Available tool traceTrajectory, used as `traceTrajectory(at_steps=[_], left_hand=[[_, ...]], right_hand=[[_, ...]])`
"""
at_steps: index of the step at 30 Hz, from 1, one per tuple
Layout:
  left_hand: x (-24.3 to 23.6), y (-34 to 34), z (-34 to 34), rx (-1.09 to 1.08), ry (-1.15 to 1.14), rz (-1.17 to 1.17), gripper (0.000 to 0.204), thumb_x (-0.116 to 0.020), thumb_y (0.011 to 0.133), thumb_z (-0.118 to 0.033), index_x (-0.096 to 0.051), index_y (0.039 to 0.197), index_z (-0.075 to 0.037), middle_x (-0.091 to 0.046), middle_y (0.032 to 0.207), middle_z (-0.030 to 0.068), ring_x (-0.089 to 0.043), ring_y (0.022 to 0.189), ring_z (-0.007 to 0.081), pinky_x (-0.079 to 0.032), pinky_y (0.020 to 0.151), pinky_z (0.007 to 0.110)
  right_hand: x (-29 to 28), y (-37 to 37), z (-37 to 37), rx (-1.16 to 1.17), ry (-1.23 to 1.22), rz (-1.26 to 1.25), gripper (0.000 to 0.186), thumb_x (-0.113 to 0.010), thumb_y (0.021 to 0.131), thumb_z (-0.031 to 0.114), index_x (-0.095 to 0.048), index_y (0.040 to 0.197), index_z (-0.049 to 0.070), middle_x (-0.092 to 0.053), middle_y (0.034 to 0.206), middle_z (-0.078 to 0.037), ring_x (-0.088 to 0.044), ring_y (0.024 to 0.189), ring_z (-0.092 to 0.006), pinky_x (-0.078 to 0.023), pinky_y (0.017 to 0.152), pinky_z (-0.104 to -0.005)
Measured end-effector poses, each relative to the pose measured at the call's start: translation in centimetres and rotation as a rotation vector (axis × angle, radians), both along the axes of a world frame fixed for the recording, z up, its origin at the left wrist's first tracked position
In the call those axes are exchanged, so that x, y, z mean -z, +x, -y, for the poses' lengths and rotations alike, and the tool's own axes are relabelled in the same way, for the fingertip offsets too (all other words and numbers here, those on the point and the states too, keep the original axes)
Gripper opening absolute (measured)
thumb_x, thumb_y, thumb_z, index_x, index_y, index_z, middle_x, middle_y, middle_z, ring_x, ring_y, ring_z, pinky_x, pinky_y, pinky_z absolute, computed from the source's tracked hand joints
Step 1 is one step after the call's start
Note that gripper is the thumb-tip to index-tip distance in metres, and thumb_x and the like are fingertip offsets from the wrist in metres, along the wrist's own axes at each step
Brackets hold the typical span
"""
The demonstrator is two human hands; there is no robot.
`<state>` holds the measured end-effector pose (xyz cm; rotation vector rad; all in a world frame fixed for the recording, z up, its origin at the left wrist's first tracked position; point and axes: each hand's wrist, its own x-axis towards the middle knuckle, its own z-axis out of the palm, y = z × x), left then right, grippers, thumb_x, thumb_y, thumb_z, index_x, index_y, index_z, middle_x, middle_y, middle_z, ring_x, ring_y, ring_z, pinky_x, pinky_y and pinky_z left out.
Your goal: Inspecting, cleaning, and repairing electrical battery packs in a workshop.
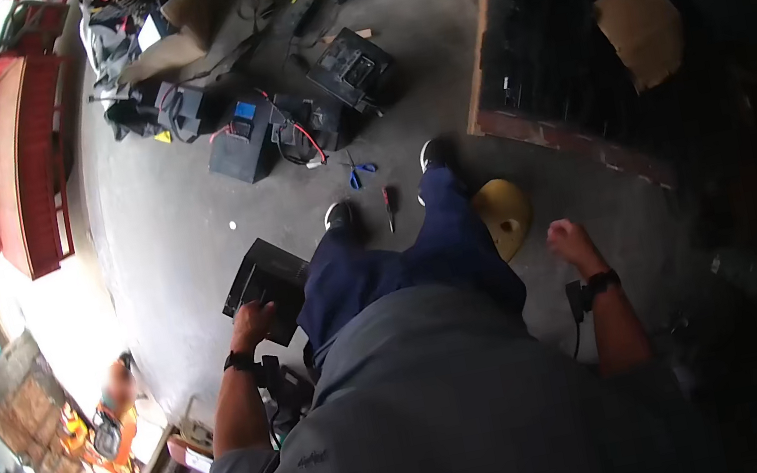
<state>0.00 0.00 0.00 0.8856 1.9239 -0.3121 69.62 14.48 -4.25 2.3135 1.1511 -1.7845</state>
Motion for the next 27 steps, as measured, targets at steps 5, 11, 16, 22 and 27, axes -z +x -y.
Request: traceTrajectory(at_steps=[5,11,16,22,27], left_hand=[[-3.1,4.0,-1.2,-0.113,-0.063,-0.009,0.043,-0.066,0.089,-0.039,-0.067,0.091,0.004,-0.067,0.076,0.0227,-0.069,0.074,0.0348,-0.053,0.067,0.044],[-0.4,8.3,0.1,-0.272,-0.063,0.136,0.050,-0.064,0.090,-0.045,-0.065,0.090,0.005,-0.067,0.081,0.0249,-0.068,0.080,0.0393,-0.051,0.071,0.047],[5.0,12.3,0.0,-0.207,0.131,0.177,0.050,-0.062,0.091,-0.047,-0.066,0.092,0.003,-0.068,0.093,0.0277,-0.065,0.095,0.0436,-0.050,0.080,0.050],[7.2,19.5,-3.7,-0.221,0.105,0.132,0.045,-0.059,0.092,-0.044,-0.066,0.098,-0.001,-0.070,0.096,0.0242,-0.067,0.096,0.0420,-0.052,0.085,0.050],[11.4,23.5,-8.8,-0.327,0.022,0.134,0.040,-0.059,0.092,-0.040,-0.066,0.099,-0.002,-0.070,0.095,0.0229,-0.068,0.094,0.0402,-0.053,0.084,0.049]], right_hand=[[-1.1,3.3,-9.3,-0.051,-0.044,0.029,0.028,-0.061,0.095,0.023,-0.061,0.116,0.004,-0.064,0.088,-0.002,-0.061,0.074,-0.0101,-0.050,0.065,-0.0255],[-4.1,0.3,-14.3,-0.236,-0.080,0.089,0.034,-0.062,0.094,0.025,-0.061,0.117,0.000,-0.065,0.092,-0.003,-0.062,0.076,-0.0114,-0.051,0.070,-0.0278],[-7.9,-4.5,-16.6,-0.392,-0.065,0.121,0.034,-0.063,0.092,0.021,-0.060,0.120,0.002,-0.067,0.097,-0.004,-0.063,0.079,-0.0106,-0.050,0.069,-0.0260],[-4.2,-17.2,-22.4,-0.946,0.013,-0.020,0.041,-0.066,0.092,0.022,-0.059,0.124,-0.002,-0.069,0.107,-0.015,-0.067,0.096,-0.0216,-0.052,0.084,-0.0329],[8.3,-27.9,-24.6,-1.341,-0.108,-0.262,0.050,-0.064,0.091,0.031,-0.054,0.131,0.002,-0.067,0.114,-0.022,-0.066,0.105,-0.0347,-0.052,0.090,-0.0412]])
